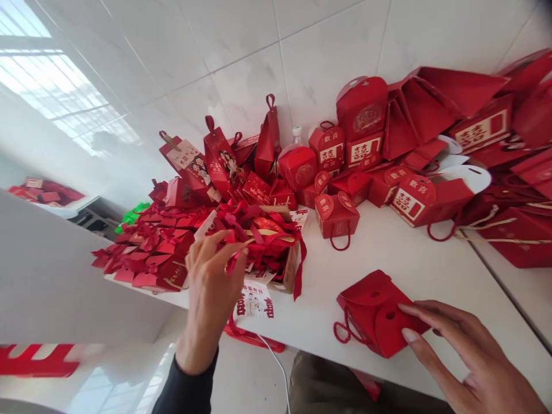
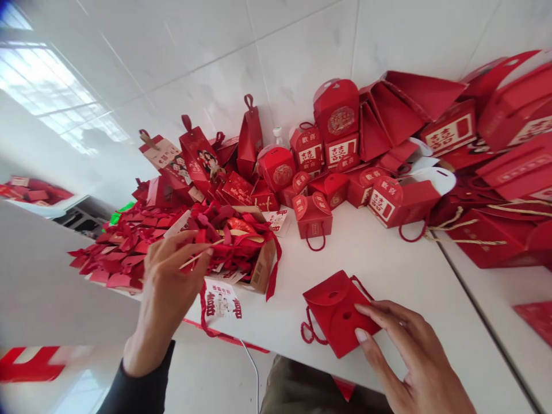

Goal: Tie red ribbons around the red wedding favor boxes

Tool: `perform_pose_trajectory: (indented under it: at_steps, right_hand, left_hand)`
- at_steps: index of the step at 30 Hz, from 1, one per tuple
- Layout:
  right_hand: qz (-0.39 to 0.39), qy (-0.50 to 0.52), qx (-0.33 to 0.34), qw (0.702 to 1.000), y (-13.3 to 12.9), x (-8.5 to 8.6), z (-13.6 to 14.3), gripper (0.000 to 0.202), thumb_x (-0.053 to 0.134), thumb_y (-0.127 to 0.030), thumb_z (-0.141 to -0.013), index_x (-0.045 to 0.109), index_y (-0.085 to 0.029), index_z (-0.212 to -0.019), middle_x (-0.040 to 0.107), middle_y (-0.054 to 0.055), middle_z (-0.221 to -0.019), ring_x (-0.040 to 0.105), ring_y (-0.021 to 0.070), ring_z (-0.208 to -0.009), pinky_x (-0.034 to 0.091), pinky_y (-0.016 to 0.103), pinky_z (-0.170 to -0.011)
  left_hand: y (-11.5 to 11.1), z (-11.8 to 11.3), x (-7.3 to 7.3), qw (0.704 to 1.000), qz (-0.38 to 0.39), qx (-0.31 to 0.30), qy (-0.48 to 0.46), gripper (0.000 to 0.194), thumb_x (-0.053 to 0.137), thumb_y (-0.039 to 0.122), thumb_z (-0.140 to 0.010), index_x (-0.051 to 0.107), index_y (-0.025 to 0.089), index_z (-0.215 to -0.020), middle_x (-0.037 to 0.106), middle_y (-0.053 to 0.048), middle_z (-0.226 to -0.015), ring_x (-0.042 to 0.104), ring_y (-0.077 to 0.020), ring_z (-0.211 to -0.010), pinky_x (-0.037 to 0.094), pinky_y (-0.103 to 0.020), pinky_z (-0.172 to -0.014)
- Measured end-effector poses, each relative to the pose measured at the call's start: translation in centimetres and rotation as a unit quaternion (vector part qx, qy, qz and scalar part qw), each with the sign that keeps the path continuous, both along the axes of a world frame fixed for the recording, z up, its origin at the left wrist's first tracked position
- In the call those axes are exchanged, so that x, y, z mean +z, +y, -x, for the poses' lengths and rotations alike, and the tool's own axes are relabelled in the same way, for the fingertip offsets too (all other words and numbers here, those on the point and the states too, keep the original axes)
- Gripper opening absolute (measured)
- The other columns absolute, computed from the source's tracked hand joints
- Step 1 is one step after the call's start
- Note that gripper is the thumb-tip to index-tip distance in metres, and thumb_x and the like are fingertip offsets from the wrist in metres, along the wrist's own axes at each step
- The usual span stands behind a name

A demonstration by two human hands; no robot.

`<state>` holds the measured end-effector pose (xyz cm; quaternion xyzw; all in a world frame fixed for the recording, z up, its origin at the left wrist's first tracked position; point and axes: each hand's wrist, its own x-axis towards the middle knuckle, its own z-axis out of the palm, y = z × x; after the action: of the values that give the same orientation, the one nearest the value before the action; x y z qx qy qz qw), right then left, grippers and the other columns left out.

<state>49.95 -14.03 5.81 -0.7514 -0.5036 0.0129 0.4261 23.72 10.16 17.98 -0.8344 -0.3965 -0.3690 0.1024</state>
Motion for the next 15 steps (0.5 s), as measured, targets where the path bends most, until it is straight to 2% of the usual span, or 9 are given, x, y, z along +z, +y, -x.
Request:
perform_pose_trajectory:
  at_steps: [3, 6, 9, 10, 12, 14, 15]
  right_hand:
    - [0.005, 0.004, 0.008, 1.0, 0.0, 0.5, 0.0, 0.03, 0.059, -0.053, -0.099, 0.07, -0.035, -0.121, 0.065, 0.009, -0.117, 0.073, 0.0257, -0.096, 0.054, 0.022, -0.038]
    - [-0.001, 0.021, 0.006, 1.0, 0.0, 0.7, 0.1, 0.03, 0.06, -0.054, -0.098, 0.071, -0.035, -0.119, 0.065, 0.009, -0.116, 0.073, 0.0254, -0.093, 0.052, 0.021, -0.035]
    - [-0.004, 0.03, 0.0, 1.0, 0.3, 0.7, 0.3, 0.032, 0.059, -0.057, -0.098, 0.072, -0.035, -0.118, 0.065, 0.009, -0.116, 0.072, 0.0259, -0.093, 0.052, 0.022, -0.036]
    - [-0.008, 0.022, -0.008, 1.0, 0.3, 0.9, 0.4, 0.034, 0.058, -0.058, -0.098, 0.071, -0.035, -0.119, 0.065, 0.009, -0.117, 0.071, 0.0274, -0.095, 0.054, 0.025, -0.039]
    - [-0.027, -0.005, -0.041, 0.999, 0.3, 1.8, 0.8, 0.036, 0.056, -0.058, -0.099, 0.07, -0.033, -0.121, 0.064, 0.01, -0.12, 0.068, 0.0313, -0.102, 0.061, 0.034, -0.055]
    - [-0.042, -0.023, -0.058, 0.997, 0.0, 3.3, 1.5, 0.033, 0.056, -0.054, -0.1, 0.069, -0.033, -0.121, 0.065, 0.009, -0.122, 0.067, 0.0331, -0.107, 0.063, 0.044, -0.075]
    - [-0.048, -0.018, -0.052, 0.997, -0.2, 4.3, 2.0, 0.029, 0.056, -0.05, -0.101, 0.069, -0.033, -0.121, 0.066, 0.009, -0.123, 0.068, 0.0326, -0.109, 0.063, 0.045, -0.082]
  left_hand:
    - [-0.1, -0.7, 2.0, 0.995, -0.013, -0.003, -0.097, 0.007, 0.069, 0.026, -0.092, 0.076, 0.024, -0.092, 0.075, -0.006, -0.101, 0.066, -0.0264, -0.1, 0.049, -0.046, -0.095]
    - [-0.3, -1.4, 4.0, 0.982, -0.03, 0.012, -0.187, 0.007, 0.07, 0.029, -0.092, 0.075, 0.023, -0.092, 0.074, -0.003, -0.089, 0.067, -0.0213, -0.088, 0.053, -0.041, -0.086]
    - [-0.9, -2.3, 5.9, 0.963, -0.045, 0.03, -0.263, 0.012, 0.068, 0.032, -0.096, 0.073, 0.023, -0.101, 0.073, 0.001, -0.089, 0.067, -0.0177, -0.084, 0.054, -0.038, -0.082]
    - [-1.4, -2.8, 6.4, 0.959, -0.044, 0.033, -0.279, 0.013, 0.066, 0.033, -0.097, 0.072, 0.025, -0.105, 0.072, 0.002, -0.092, 0.068, -0.0168, -0.085, 0.054, -0.038, -0.081]
    - [-2.9, -3.8, 6.9, 0.951, -0.029, 0.035, -0.307, 0.013, 0.062, 0.035, -0.101, 0.069, 0.028, -0.109, 0.072, 0.003, -0.096, 0.069, -0.0161, -0.086, 0.053, -0.036, -0.078]
    - [-4.8, -5.0, 6.5, 0.949, -0.004, 0.017, -0.316, 0.01, 0.064, 0.034, -0.1, 0.068, 0.028, -0.107, 0.071, 0.002, -0.092, 0.068, -0.0159, -0.08, 0.053, -0.035, -0.071]
    - [-5.9, -5.6, 5.9, 0.955, 0.016, -0.013, -0.297, 0.007, 0.065, 0.032, -0.099, 0.068, 0.028, -0.104, 0.071, 0.003, -0.089, 0.067, -0.0155, -0.076, 0.052, -0.034, -0.068]
